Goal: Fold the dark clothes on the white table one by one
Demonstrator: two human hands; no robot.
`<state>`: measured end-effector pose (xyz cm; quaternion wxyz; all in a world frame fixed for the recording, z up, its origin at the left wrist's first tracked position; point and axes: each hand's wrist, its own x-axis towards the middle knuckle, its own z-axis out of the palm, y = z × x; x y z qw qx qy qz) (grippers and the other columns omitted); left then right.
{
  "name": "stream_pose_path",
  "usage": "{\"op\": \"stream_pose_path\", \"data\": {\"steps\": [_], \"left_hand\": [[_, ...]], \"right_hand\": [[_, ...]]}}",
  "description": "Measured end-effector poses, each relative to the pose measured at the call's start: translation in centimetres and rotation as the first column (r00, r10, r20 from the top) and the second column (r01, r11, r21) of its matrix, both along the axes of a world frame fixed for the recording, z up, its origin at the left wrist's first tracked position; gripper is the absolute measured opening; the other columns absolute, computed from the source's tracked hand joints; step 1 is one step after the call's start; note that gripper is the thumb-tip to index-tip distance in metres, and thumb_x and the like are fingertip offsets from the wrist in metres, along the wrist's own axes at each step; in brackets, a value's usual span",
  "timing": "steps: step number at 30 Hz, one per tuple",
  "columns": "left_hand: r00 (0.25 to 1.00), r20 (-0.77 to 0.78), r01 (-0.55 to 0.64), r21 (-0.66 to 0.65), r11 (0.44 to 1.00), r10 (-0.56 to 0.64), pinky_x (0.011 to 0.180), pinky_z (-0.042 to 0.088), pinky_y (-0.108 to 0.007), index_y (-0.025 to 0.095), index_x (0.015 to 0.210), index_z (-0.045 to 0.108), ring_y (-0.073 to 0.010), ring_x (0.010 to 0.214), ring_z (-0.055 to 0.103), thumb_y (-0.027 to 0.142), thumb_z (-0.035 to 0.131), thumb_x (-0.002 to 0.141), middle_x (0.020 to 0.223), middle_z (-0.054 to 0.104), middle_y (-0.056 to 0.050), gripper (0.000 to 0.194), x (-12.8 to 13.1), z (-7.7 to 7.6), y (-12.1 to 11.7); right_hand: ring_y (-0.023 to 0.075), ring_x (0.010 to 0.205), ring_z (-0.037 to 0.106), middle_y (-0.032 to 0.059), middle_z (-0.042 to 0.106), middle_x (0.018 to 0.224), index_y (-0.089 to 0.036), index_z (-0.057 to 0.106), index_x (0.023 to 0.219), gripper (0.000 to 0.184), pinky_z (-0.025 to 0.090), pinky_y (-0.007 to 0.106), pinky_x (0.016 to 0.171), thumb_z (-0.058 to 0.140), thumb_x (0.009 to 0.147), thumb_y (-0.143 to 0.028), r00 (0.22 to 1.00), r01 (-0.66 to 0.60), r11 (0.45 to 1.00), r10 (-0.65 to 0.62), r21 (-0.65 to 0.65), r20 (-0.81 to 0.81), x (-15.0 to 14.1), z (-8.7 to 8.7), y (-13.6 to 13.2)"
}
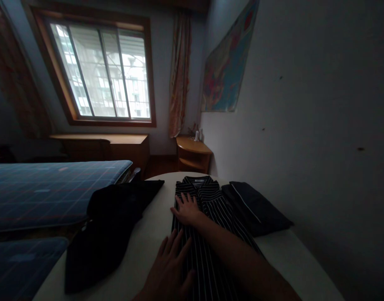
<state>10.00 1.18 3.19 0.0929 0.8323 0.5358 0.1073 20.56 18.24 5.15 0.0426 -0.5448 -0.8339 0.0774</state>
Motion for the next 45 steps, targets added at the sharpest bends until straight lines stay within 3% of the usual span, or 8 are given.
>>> {"op": "stream_pose_path", "data": {"steps": [3,12,19,23,30,36,42,45], "left_hand": [[1.0,-0.014,-0.017,0.023,1.0,0.017,0.117,0.027,-0.06,0.028,0.154,0.032,-0.0359,0.148,0.019,0.042,0.055,0.092,0.161,0.023,-0.011,0.068,-0.1,-0.2,0.2],[0.992,-0.018,0.129,0.089,0.988,-0.128,0.114,0.035,-0.057,0.028,0.151,0.04,-0.0336,0.143,0.037,0.049,0.05,0.096,0.157,0.036,-0.011,0.06,-0.3,-1.1,0.2],[0.993,-0.001,0.121,0.085,0.989,-0.121,0.116,0.032,-0.057,0.03,0.152,0.036,-0.0342,0.145,0.031,0.054,0.047,0.097,0.16,0.03,-0.011,0.061,-0.7,-0.6,-0.1],[0.992,-0.014,0.123,0.025,0.992,-0.123,0.116,0.029,-0.06,0.031,0.153,0.035,-0.0369,0.147,0.024,0.058,0.046,0.096,0.161,0.026,-0.012,0.064,-0.3,0.2,-0.7],[0.988,-0.022,0.156,0.018,0.988,-0.155,0.114,0.027,-0.065,0.04,0.153,0.028,-0.0411,0.148,0.016,0.052,0.058,0.092,0.163,0.018,-0.008,0.069,0.0,0.7,-1.4],[0.985,-0.046,0.169,-0.005,0.986,-0.169,0.113,0.027,-0.066,0.041,0.153,0.026,-0.0429,0.147,0.016,0.056,0.056,0.092,0.163,0.017,-0.009,0.07,-0.2,0.4,-1.1],[0.98,-0.061,0.192,0.037,0.981,-0.19,0.113,0.027,-0.065,0.043,0.153,0.024,-0.0433,0.147,0.02,0.058,0.057,0.091,0.163,0.019,-0.007,0.072,-0.4,-0.6,-0.7],[0.979,-0.057,0.199,0.024,0.98,-0.197,0.112,0.027,-0.066,0.043,0.153,0.024,-0.0445,0.146,0.02,0.06,0.057,0.09,0.163,0.019,-0.008,0.073,-0.4,-0.4,-0.6]], "right_hand": [[0.0363,0.151,0.005,0.0079,0.011,0.166,-0.026,0.02,0.158,0.077,0.002,0.058,0.118,0.017,0.095,-0.07,0.999,0.014,0.996,-0.018,-0.087,-0.043,0.0,-0.8,0.5],[0.0344,0.151,0.008,0.0087,0.015,0.165,-0.025,0.027,0.156,0.074,0.003,0.058,0.118,0.02,0.096,-0.068,0.995,0.032,0.996,-0.039,-0.079,-0.094,-1.1,-0.6,5.3],[0.0245,0.15,0.018,0.0081,0.028,0.162,-0.021,0.037,0.151,0.062,0.01,0.046,0.12,0.026,0.101,-0.056,0.99,-0.041,0.997,0.049,0.064,-0.129,1.7,1.1,2.7],[0.0313,0.147,0.025,0.0132,0.034,0.159,-0.017,0.042,0.148,0.063,0.016,0.049,0.118,0.032,0.1,-0.055,0.995,0.092,0.98,-0.083,0.174,-0.06,5.8,1.4,0.2],[0.0352,0.13,0.048,0.0195,0.053,0.142,-0.013,0.053,0.139,0.058,0.03,0.05,0.108,0.043,0.096,-0.051,0.939,0.336,0.936,-0.342,0.103,0.047,11.4,1.3,-0.3],[0.036,0.128,0.049,0.0235,0.055,0.136,-0.01,0.053,0.133,0.066,0.035,0.047,0.104,0.052,0.089,-0.059,0.921,0.386,0.903,-0.389,0.188,-0.021,9.5,2.0,0.7],[0.0306,0.105,0.067,0.0203,0.07,0.112,-0.012,0.064,0.115,0.031,0.048,0.039,0.087,0.053,0.091,-0.028,0.882,0.47,0.868,-0.466,0.157,-0.068,8.2,2.0,3.2],[0.0298,0.102,0.069,0.0215,0.07,0.11,-0.01,0.062,0.118,0.032,0.049,0.036,0.081,0.045,0.093,-0.021,0.845,0.534,0.832,-0.525,0.152,-0.096,8.9,1.9,4.3]]}}
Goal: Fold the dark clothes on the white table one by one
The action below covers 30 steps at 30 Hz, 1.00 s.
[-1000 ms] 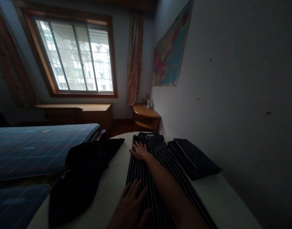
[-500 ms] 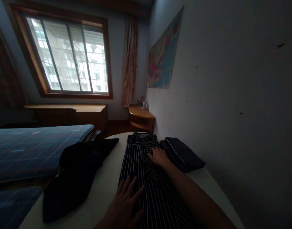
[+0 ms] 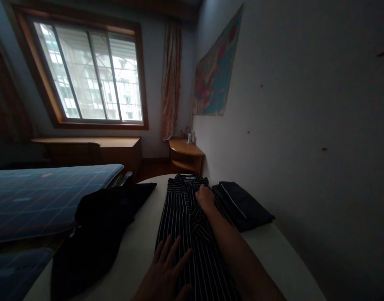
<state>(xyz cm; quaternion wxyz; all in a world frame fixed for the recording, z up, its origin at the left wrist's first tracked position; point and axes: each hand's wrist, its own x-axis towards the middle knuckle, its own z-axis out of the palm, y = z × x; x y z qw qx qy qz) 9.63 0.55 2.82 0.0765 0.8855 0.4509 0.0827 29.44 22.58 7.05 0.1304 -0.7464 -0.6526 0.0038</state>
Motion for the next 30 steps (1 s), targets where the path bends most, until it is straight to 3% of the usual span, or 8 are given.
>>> {"op": "stream_pose_path", "data": {"steps": [6,10,15,17,21,24,30], "left_hand": [[1.0,-0.003,-0.017,-0.053,0.998,0.017,0.112,0.026,-0.067,0.042,0.153,0.024,-0.0442,0.147,0.016,0.06,0.055,0.091,0.163,0.018,-0.008,0.071,0.2,0.3,0.0],[1.0,-0.007,-0.007,-0.021,1.0,0.007,0.113,0.026,-0.066,0.042,0.153,0.023,-0.0436,0.147,0.019,0.059,0.056,0.09,0.163,0.019,-0.006,0.073,0.0,0.0,0.1],[1.0,-0.022,0.012,0.005,1.0,-0.012,0.11,0.029,-0.068,0.045,0.152,0.022,-0.0456,0.145,0.024,0.065,0.052,0.09,0.162,0.022,-0.005,0.071,-0.1,-0.4,0.3],[0.999,-0.033,0.018,-0.007,1.0,-0.018,0.108,0.03,-0.07,0.046,0.151,0.023,-0.0469,0.144,0.026,0.067,0.051,0.089,0.161,0.025,-0.005,0.071,-0.1,-0.8,0.5],[0.999,-0.03,0.018,-0.016,1.0,-0.019,0.108,0.031,-0.07,0.05,0.149,0.025,-0.0465,0.142,0.031,0.065,0.046,0.092,0.159,0.031,-0.004,0.063,-0.5,-2.6,1.1],[1.0,-0.019,0.022,0.0,1.0,-0.022,0.109,0.033,-0.068,0.054,0.148,0.021,-0.0434,0.141,0.034,0.057,0.041,0.098,0.158,0.033,-0.001,0.055,-0.9,-3.9,1.3],[0.997,-0.071,0.045,0.029,0.999,-0.043,0.105,0.04,-0.067,0.056,0.149,0.01,-0.0422,0.139,0.039,0.06,0.034,0.098,0.157,0.036,-0.001,0.056,-1.2,-5.2,1.5]], "right_hand": [[0.0251,0.096,0.069,0.0116,0.073,0.103,-0.018,0.066,0.105,0.026,0.048,0.032,0.079,0.051,0.092,-0.035,0.992,-0.11,0.994,0.11,-0.008,-0.055,0.4,-0.5,0.2],[0.0203,0.113,0.062,0.0085,0.068,0.12,-0.021,0.064,0.115,0.03,0.042,0.029,0.095,0.046,0.096,-0.036,0.974,-0.217,0.976,0.219,0.032,-0.063,0.7,-0.7,0.1],[0.0252,0.138,0.041,0.019,0.047,0.148,-0.008,0.048,0.141,0.054,0.027,0.033,0.112,0.042,0.098,-0.041,0.979,-0.197,0.98,0.197,0.006,-0.06,1.8,-1.5,1.6],[0.0281,0.142,0.035,0.0229,0.041,0.152,-0.004,0.044,0.144,0.062,0.024,0.037,0.114,0.039,0.099,-0.046,0.984,-0.169,0.985,0.167,-0.032,-0.062,2.1,-1.9,2.8],[0.0304,0.146,0.028,0.0226,0.032,0.157,-0.008,0.037,0.15,0.065,0.022,0.043,0.115,0.033,0.1,-0.05,0.99,-0.127,0.988,0.121,-0.089,-0.068,2.2,-2.1,5.3],[0.0318,0.147,0.025,0.0212,0.028,0.159,-0.011,0.035,0.152,0.068,0.022,0.045,0.115,0.034,0.099,-0.054,0.991,-0.127,0.983,0.118,-0.131,-0.069,2.2,-2.1,6.7],[0.0345,0.149,0.016,0.0127,0.025,0.162,-0.021,0.035,0.153,0.076,0.013,0.048,0.118,0.043,0.092,-0.065,0.986,-0.163,0.968,0.153,-0.193,-0.067,2.3,-3.0,7.8]]}}
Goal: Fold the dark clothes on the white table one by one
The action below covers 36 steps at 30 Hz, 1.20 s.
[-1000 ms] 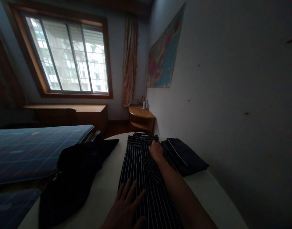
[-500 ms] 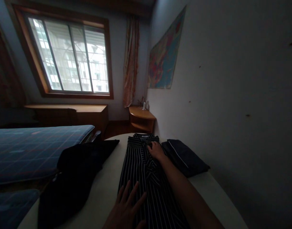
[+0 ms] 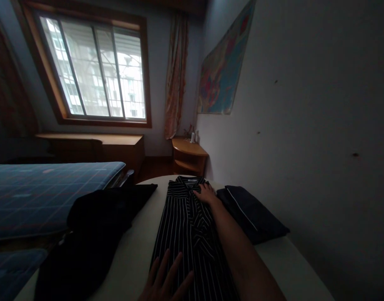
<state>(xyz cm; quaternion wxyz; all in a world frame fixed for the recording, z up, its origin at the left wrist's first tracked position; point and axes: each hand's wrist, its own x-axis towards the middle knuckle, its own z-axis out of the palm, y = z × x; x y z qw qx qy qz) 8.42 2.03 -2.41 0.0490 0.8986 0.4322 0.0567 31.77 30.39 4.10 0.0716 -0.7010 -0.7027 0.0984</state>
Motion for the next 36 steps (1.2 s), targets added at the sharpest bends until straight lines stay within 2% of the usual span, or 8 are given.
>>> {"op": "stream_pose_path", "data": {"steps": [8,12,18,20,22,25,30,36], "left_hand": [[0.998,-0.063,0.044,0.29,0.956,-0.027,0.106,0.042,-0.051,0.049,0.153,0.01,-0.0357,0.134,0.048,0.053,0.041,0.1,0.155,0.04,-0.002,0.061,-0.6,-1.0,-0.1],[0.997,-0.071,0.03,0.135,0.99,-0.02,0.106,0.04,-0.059,0.051,0.151,0.012,-0.0418,0.137,0.042,0.059,0.041,0.098,0.158,0.035,-0.004,0.062,-0.1,0.7,-0.1],[1.0,-0.004,-0.007,-0.12,0.993,0.006,0.108,0.023,-0.076,0.044,0.153,0.018,-0.0505,0.145,0.013,0.066,0.053,0.089,0.164,0.011,-0.006,0.076,0.0,3.9,-0.5],[0.999,0.036,-0.012,-0.149,0.989,0.017,0.111,0.019,-0.075,0.043,0.154,0.019,-0.048,0.147,0.006,0.062,0.053,0.09,0.165,0.007,-0.005,0.075,-0.2,4.8,-0.6],[0.997,0.067,-0.019,-0.169,0.985,0.031,0.113,0.016,-0.073,0.042,0.154,0.021,-0.0453,0.148,0.003,0.059,0.054,0.091,0.165,0.007,-0.005,0.073,-0.5,5.8,-0.7],[0.995,0.088,-0.02,-0.188,0.982,0.037,0.114,0.015,-0.071,0.041,0.154,0.025,-0.0429,0.149,0.003,0.057,0.053,0.092,0.166,0.01,-0.005,0.07,-1.0,6.8,-0.4],[0.992,0.121,-0.034,-0.093,0.995,0.045,0.116,0.019,-0.067,0.039,0.152,0.033,-0.0407,0.15,0.011,0.052,0.056,0.092,0.165,0.019,-0.006,0.065,-1.8,6.3,1.5],[0.97,0.209,-0.129,0.008,0.992,0.124,0.109,0.04,-0.047,0.024,0.119,0.065,-0.0268,0.128,0.051,0.029,0.052,0.095,0.137,0.057,-0.007,0.028,-1.7,7.0,1.5]], "right_hand": [[0.0349,0.151,0.004,0.0182,0.012,0.164,-0.013,0.022,0.157,0.091,0.005,0.052,0.118,0.04,0.089,-0.071,1.0,0.011,1.0,-0.011,0.024,-0.004,-0.9,0.4,-0.8],[0.0303,0.152,0.002,0.0167,0.014,0.164,-0.01,0.032,0.153,0.076,-0.001,0.044,0.119,0.031,0.096,-0.061,0.999,-0.04,0.992,0.04,0.117,0.006,-1.2,1.6,-2.9],[0.026,0.146,0.026,0.0129,0.034,0.158,-0.015,0.049,0.143,0.061,0.015,0.038,0.118,0.027,0.1,-0.052,0.989,-0.148,0.983,0.148,0.11,0.006,-1.9,3.5,-9.6],[0.0306,0.146,0.027,0.012,0.034,0.158,-0.021,0.044,0.147,0.066,0.015,0.048,0.117,0.025,0.098,-0.061,0.987,-0.157,0.986,0.158,0.058,-0.008,-2.3,3.6,-12.9],[0.0401,0.149,0.014,0.0109,0.02,0.164,-0.03,0.031,0.154,0.079,0.009,0.064,0.114,0.023,0.091,-0.076,0.991,-0.126,0.99,0.123,-0.07,-0.049,-2.7,3.2,-16.0],[0.0457,0.148,-0.004,0.0085,0.002,0.167,-0.037,0.014,0.157,0.091,-0.001,0.073,0.108,0.02,0.082,-0.088,0.988,-0.144,0.972,0.132,-0.184,-0.077,-3.5,2.0,-19.1],[0.0446,0.147,-0.016,0.0077,-0.006,0.166,-0.035,0.011,0.158,0.093,-0.012,0.072,0.107,0.018,0.082,-0.087,0.987,-0.157,0.976,0.153,-0.149,-0.039,-4.8,0.7,-18.0],[0.0419,0.149,-0.009,0.0077,0.003,0.167,-0.033,0.021,0.157,0.086,-0.009,0.07,0.11,0.02,0.087,-0.082,0.981,-0.188,0.98,0.184,-0.071,-0.058,-5.6,1.1,-14.0]]}}
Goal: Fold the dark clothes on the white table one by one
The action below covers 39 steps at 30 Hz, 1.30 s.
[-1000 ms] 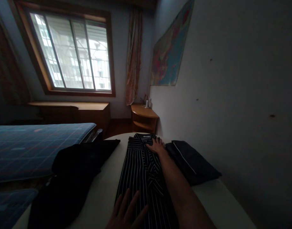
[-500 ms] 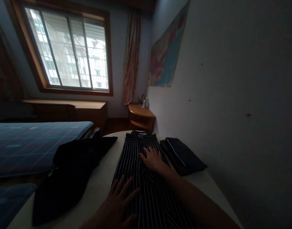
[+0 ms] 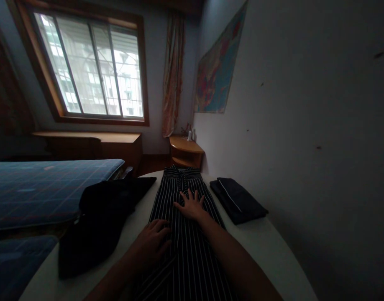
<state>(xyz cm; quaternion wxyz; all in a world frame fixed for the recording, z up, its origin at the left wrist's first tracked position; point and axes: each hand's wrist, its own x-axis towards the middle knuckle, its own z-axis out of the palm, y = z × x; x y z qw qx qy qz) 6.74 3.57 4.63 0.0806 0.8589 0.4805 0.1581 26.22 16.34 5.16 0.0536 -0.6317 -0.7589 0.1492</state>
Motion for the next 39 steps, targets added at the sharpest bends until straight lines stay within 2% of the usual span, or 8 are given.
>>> {"op": "stream_pose_path", "data": {"steps": [6,11,15,20,28,31,35,39], "left_hand": [[0.997,-0.073,0.012,-0.187,0.982,-0.026,0.084,0.05,-0.041,0.02,0.088,0.065,-0.0241,0.093,0.062,0.042,0.05,0.094,0.098,0.066,-0.006,0.028,0.8,3.9,-4.2],[0.981,-0.182,-0.012,-0.386,0.922,-0.064,0.071,0.052,-0.039,0.02,0.094,0.064,-0.0263,0.08,0.067,0.042,0.057,0.083,0.09,0.071,-0.006,0.025,0.7,6.0,-7.0],[0.965,-0.25,-0.041,-0.452,0.891,-0.082,0.083,0.053,-0.046,0.017,0.116,0.062,-0.0342,0.098,0.068,0.04,0.062,0.076,0.108,0.071,-0.014,0.046,0.5,6.8,-8.4],[0.964,-0.239,-0.01,-0.476,0.879,-0.119,0.088,0.053,-0.049,0.018,0.127,0.059,-0.0355,0.104,0.067,0.034,0.063,0.072,0.116,0.07,-0.017,0.057,-0.4,7.0,-10.4],[0.978,-0.19,-0.009,-0.456,0.89,-0.088,0.072,0.053,-0.038,0.022,0.094,0.064,-0.0266,0.084,0.07,0.024,0.05,0.08,0.095,0.073,-0.007,0.02,0.5,8.3,-14.0],[0.97,-0.238,-0.066,-0.442,0.895,-0.046,0.084,0.052,-0.045,0.02,0.106,0.062,-0.0316,0.099,0.068,0.029,0.062,0.074,0.112,0.071,-0.011,0.034,1.7,7.7,-14.7],[0.958,-0.286,-0.126,-0.318,0.94,0.032,0.101,0.045,-0.053,0.019,0.131,0.053,-0.0366,0.124,0.056,0.031,0.062,0.076,0.137,0.058,-0.017,0.057,2.7,4.7,-14.8],[0.957,-0.29,-0.071,-0.209,0.975,0.007,0.096,0.051,-0.047,0.021,0.123,0.056,-0.0313,0.12,0.059,0.016,0.049,0.08,0.134,0.06,-0.013,0.043,2.8,1.7,-14.3]], "right_hand": [[0.0335,0.152,0.001,0.008,0.003,0.167,-0.024,0.02,0.158,0.082,0.002,0.058,0.119,0.033,0.093,-0.071,0.992,-0.087,0.995,0.09,0.039,-0.088,1.1,0.3,-0.6],[0.027,0.149,0.023,0.0189,0.019,0.163,-0.008,0.025,0.154,0.08,0.022,0.039,0.119,0.055,0.09,-0.045,0.957,-0.229,0.966,0.247,0.122,-0.156,4.9,1.4,-6.3],[0.0279,0.129,0.051,0.0194,0.053,0.14,-0.009,0.047,0.14,0.063,0.037,0.037,0.109,0.06,0.086,-0.039,0.975,-0.179,0.978,0.191,0.108,-0.115,8.0,2.8,-12.7],[0.0297,0.109,0.064,0.0166,0.067,0.118,-0.011,0.058,0.124,0.047,0.047,0.038,0.093,0.06,0.085,-0.037,1.0,0.0,0.999,0.001,-0.034,0.015,11.2,4.6,-18.8],[0.0271,0.108,0.063,0.0136,0.068,0.117,-0.016,0.063,0.118,0.038,0.045,0.036,0.091,0.063,0.083,-0.03,0.991,-0.102,0.987,0.09,-0.125,-0.1,13.0,6.3,-22.6],[0.022,0.1,0.065,0.0085,0.07,0.11,-0.02,0.064,0.115,0.034,0.046,0.031,0.086,0.063,0.083,-0.03,0.965,-0.11,0.988,0.081,-0.106,-0.25,11.9,7.0,-23.7],[0.0216,0.101,0.064,0.006,0.07,0.112,-0.023,0.065,0.116,0.039,0.045,0.029,0.084,0.068,0.077,-0.026,0.957,-0.138,0.981,0.097,-0.134,-0.272,11.3,6.4,-25.0],[0.0226,0.1,0.064,0.0067,0.071,0.109,-0.022,0.068,0.108,0.03,0.043,0.03,0.083,0.069,0.078,-0.026,0.978,-0.11,0.984,0.082,-0.141,-0.191,11.3,5.5,-25.8]]}}
